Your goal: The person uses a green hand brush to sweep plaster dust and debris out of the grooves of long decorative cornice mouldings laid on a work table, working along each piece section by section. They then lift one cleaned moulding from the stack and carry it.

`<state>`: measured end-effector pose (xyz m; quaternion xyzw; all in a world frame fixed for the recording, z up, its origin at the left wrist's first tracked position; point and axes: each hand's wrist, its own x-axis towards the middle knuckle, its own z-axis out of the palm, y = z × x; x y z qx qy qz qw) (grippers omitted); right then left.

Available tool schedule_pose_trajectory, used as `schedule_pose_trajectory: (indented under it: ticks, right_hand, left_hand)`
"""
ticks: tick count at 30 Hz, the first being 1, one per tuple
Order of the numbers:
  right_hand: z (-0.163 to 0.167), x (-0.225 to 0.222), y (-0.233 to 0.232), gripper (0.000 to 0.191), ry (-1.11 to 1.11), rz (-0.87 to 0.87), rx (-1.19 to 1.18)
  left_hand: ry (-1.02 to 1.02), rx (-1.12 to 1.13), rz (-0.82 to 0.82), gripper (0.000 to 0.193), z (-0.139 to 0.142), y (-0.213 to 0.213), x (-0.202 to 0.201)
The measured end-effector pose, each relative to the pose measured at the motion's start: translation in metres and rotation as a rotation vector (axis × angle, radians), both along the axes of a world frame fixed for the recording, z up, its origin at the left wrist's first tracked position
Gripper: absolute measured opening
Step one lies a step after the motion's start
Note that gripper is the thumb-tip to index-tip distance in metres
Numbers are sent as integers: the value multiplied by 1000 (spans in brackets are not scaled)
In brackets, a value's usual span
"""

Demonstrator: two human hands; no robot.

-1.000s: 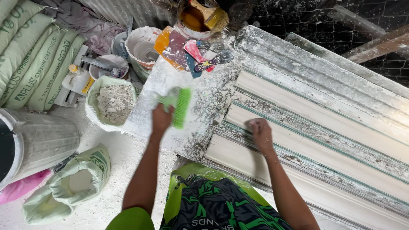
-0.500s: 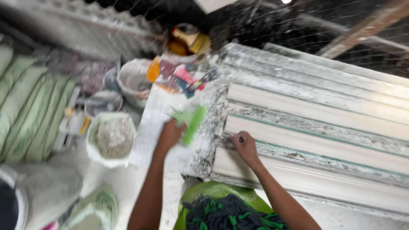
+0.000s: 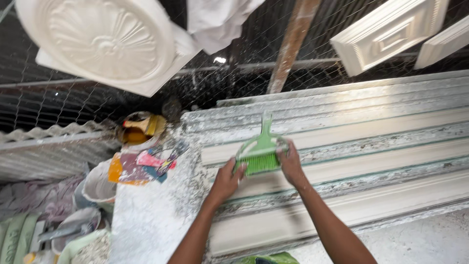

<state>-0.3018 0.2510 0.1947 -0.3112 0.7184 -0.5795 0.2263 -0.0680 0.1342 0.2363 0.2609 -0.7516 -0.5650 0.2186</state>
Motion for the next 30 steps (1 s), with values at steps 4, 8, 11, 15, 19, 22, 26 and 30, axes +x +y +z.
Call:
schedule_pose_trajectory:
  ticks: [4,8,11,15,19,22,26,30]
  right_hand:
    - [102,-107,-32,59,234,-106,-287]
    - [208,-196,-66,87,555,-79,-553]
    - [265,-239,-101,86,626,-103,-520]
    - [289,-266,-134,80,649,-43,-433]
    - [235,-288,-148,78,324,29,-392]
    - [128,-276,-135,78,150,161,-327]
    - [-60,-182,-23,73,627,288,185]
    - [-157,-104,121,59,990,414,502]
  left_hand:
    - [302,-375,10,28,80,-37,-117]
    - [514,-487,71,37,176,-72,-222]
    - [525,-190,140,41,232,-77,-271]
    - [428,-25,322,43,255,-81,-307]
    - [411,-340,521,58,192,-99,-321]
    - [291,-395,511,67,91,-95,-296]
    - [-288,-483,440,67,-63,-23,-201]
    - [-937,-522,339,65,-162,71,-91]
